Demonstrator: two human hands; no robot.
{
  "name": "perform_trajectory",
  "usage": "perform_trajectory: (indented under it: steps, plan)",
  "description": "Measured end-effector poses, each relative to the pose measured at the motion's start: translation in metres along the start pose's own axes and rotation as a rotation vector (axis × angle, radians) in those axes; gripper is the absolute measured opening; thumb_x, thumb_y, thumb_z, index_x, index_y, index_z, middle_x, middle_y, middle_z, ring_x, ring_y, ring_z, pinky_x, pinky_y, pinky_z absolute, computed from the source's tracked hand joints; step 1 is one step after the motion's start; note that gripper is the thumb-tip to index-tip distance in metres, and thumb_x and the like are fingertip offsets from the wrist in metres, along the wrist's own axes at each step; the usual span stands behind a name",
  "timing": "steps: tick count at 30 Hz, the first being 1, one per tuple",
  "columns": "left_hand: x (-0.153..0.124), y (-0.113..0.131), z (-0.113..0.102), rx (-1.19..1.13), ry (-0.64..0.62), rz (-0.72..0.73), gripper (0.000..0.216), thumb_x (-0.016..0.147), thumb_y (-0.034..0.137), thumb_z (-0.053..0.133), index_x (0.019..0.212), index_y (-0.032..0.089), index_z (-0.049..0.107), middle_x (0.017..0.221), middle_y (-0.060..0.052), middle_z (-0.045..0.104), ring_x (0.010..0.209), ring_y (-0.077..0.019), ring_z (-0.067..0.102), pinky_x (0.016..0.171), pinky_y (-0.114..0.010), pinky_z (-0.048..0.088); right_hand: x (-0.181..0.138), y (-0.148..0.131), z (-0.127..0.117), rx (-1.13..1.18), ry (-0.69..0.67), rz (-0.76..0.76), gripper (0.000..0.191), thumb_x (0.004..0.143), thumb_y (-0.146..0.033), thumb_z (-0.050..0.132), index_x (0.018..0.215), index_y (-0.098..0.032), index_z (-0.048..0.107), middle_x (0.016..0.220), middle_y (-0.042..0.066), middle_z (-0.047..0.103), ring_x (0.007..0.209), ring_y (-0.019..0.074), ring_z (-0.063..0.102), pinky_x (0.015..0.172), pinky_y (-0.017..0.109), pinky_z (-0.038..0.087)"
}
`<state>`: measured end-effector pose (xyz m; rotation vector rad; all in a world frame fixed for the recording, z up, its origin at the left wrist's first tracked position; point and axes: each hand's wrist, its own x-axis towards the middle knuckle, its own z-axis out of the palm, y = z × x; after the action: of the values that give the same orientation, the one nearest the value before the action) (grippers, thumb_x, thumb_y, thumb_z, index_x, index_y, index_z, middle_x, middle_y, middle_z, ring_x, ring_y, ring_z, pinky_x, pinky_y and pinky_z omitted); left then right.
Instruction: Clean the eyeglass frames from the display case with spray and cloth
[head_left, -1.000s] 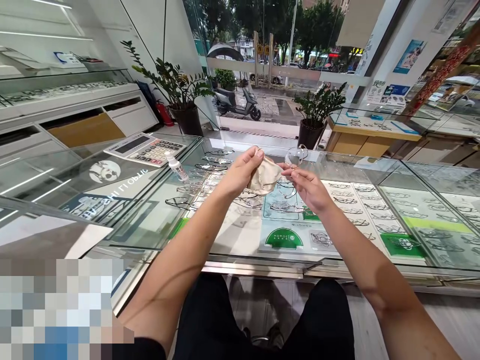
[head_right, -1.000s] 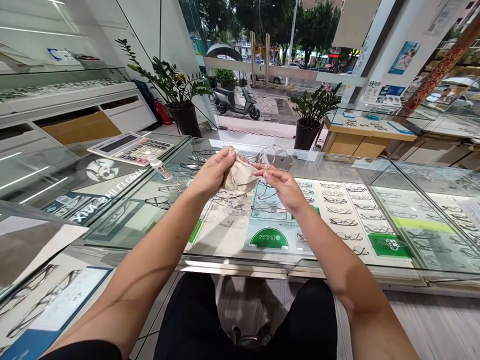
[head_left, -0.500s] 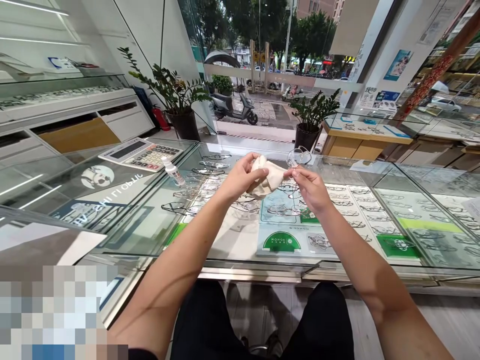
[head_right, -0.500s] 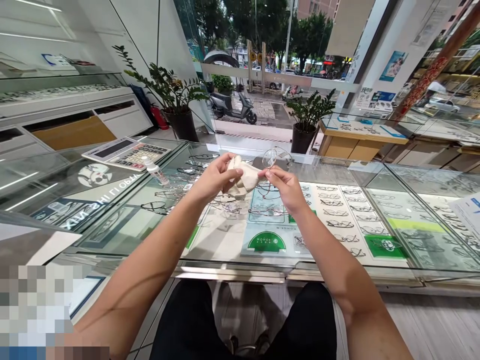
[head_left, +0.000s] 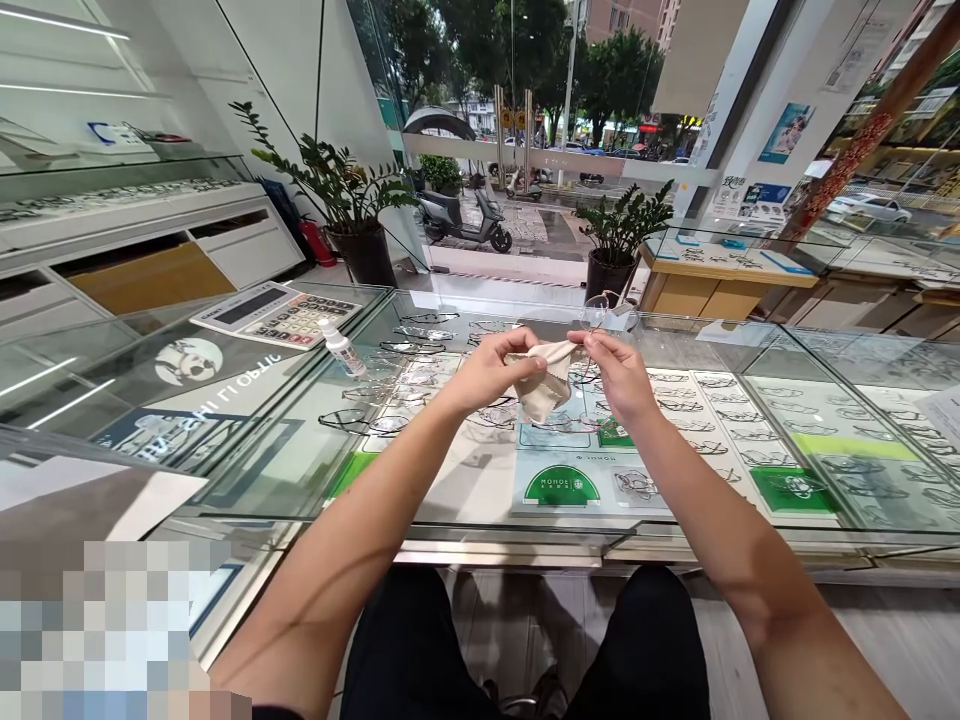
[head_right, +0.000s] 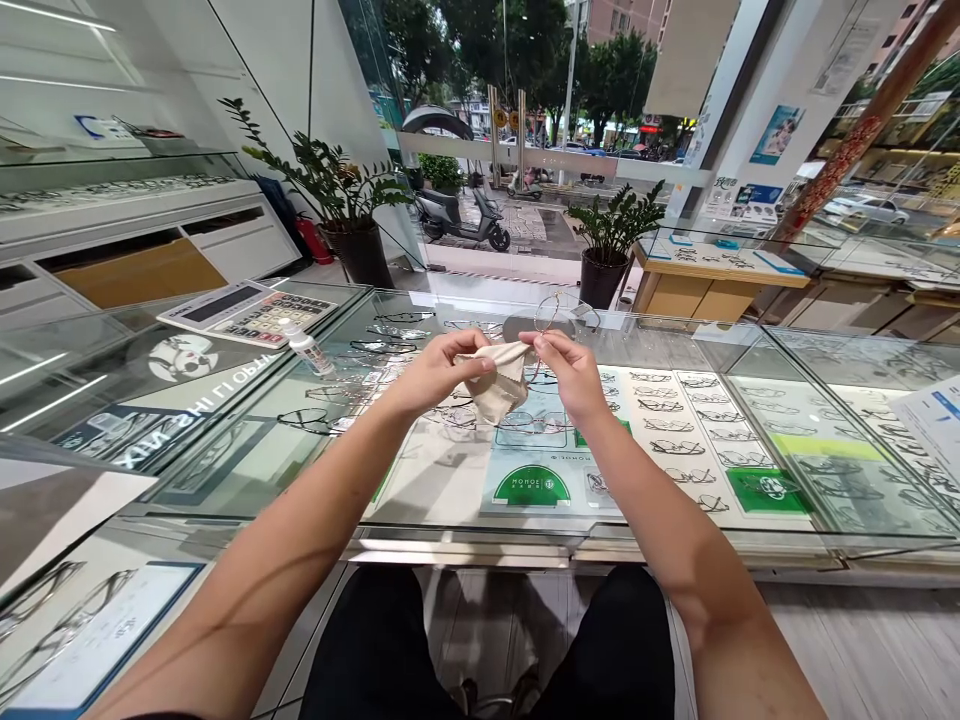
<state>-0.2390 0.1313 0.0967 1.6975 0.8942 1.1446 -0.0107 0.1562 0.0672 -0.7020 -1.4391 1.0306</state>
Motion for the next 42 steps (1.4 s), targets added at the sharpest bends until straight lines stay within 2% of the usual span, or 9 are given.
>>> perform_trajectory:
  steps: [5,10,16,23,28,34,39,41,42]
  plan:
    - [-0.006,0.000,0.006,0.070,-0.032,0.128,0.032,0.087,0.044,0.081,0.084,0.020,0.060,0.123,-0.011,0.081,0.096,-0.0230,0.075,0.084,-0.033,0.057,-0.002,-0.003,0.003,-0.070,0.037,-0.030,0.036,0.091,-0.064,0.083,0.105,-0.032,0.091,0.107,0.004,0.080,0.110,0.0268,0.067,0.106,0.044,0.052]
    - [-0.007,0.001,0.011,0.003,-0.119,0.261,0.025,0.098,0.043,0.067,0.090,0.020,0.075,0.119,-0.013,0.083,0.121,-0.0324,0.073,0.112,-0.046,0.051,-0.003,-0.005,0.004,-0.007,0.046,-0.046,0.031,0.092,-0.059,0.084,0.105,-0.032,0.091,0.106,0.004,0.078,0.110,0.0255,0.068,0.105,0.042,0.052]
    - [0.000,-0.013,0.030,-0.064,0.196,0.204,0.036,0.096,0.049,0.080,0.112,0.018,0.072,0.117,-0.012,0.078,0.110,-0.0246,0.071,0.101,-0.036,0.053,-0.004,-0.007,0.005,0.073,-0.020,-0.025,0.030,0.093,-0.057,0.083,0.107,-0.032,0.091,0.105,0.004,0.077,0.110,0.0249,0.069,0.102,0.039,0.054]
    - [0.001,-0.019,0.041,-0.325,-0.009,-0.040,0.054,0.079,0.060,0.096,0.090,0.016,0.068,0.085,-0.002,0.073,0.072,-0.0136,0.064,0.068,-0.024,0.049,-0.009,-0.008,0.008,0.114,-0.104,0.032,0.030,0.093,-0.059,0.084,0.109,-0.034,0.091,0.109,0.004,0.077,0.108,0.0236,0.068,0.098,0.038,0.055]
    - [-0.001,-0.014,0.044,-0.466,-0.119,-0.139,0.058,0.069,0.053,0.104,0.097,0.013,0.073,0.086,-0.004,0.076,0.074,-0.0156,0.068,0.070,-0.026,0.053,-0.012,-0.007,0.010,0.108,-0.131,0.054,0.031,0.093,-0.059,0.085,0.108,-0.033,0.091,0.114,0.004,0.080,0.114,0.0239,0.068,0.109,0.041,0.053]
    - [-0.003,-0.010,0.045,-0.481,-0.064,-0.053,0.060,0.074,0.054,0.101,0.108,0.015,0.070,0.079,0.002,0.069,0.066,-0.0114,0.062,0.062,-0.021,0.049,-0.012,-0.014,0.018,0.210,-0.111,0.079,0.036,0.085,-0.058,0.091,0.103,-0.027,0.085,0.119,0.005,0.079,0.117,0.0234,0.068,0.110,0.040,0.053]
    - [0.002,-0.013,0.033,-0.445,0.061,0.027,0.056,0.078,0.061,0.097,0.093,0.017,0.064,0.075,0.002,0.065,0.060,-0.0098,0.055,0.058,-0.021,0.046,-0.020,-0.038,0.030,0.191,0.123,-0.070,0.048,0.083,-0.060,0.093,0.082,-0.025,0.061,0.089,-0.002,0.066,0.081,0.0145,0.058,0.080,0.029,0.051]
    - [0.004,-0.015,0.028,-0.436,0.079,0.026,0.057,0.078,0.062,0.096,0.092,0.018,0.063,0.073,0.003,0.064,0.058,-0.0098,0.054,0.055,-0.021,0.044,-0.048,-0.054,0.046,0.096,-0.050,-0.088,0.046,0.099,-0.063,0.075,0.080,-0.024,0.058,0.079,-0.003,0.056,0.071,0.0136,0.049,0.071,0.029,0.048]
    - [0.005,-0.017,0.027,-0.432,0.076,0.022,0.057,0.078,0.063,0.096,0.092,0.018,0.063,0.073,0.003,0.064,0.059,-0.0101,0.055,0.055,-0.021,0.044,-0.071,-0.063,0.057,0.068,-0.295,-0.041,0.046,0.105,-0.064,0.066,0.084,-0.023,0.062,0.082,-0.001,0.059,0.073,0.0144,0.052,0.071,0.030,0.050]
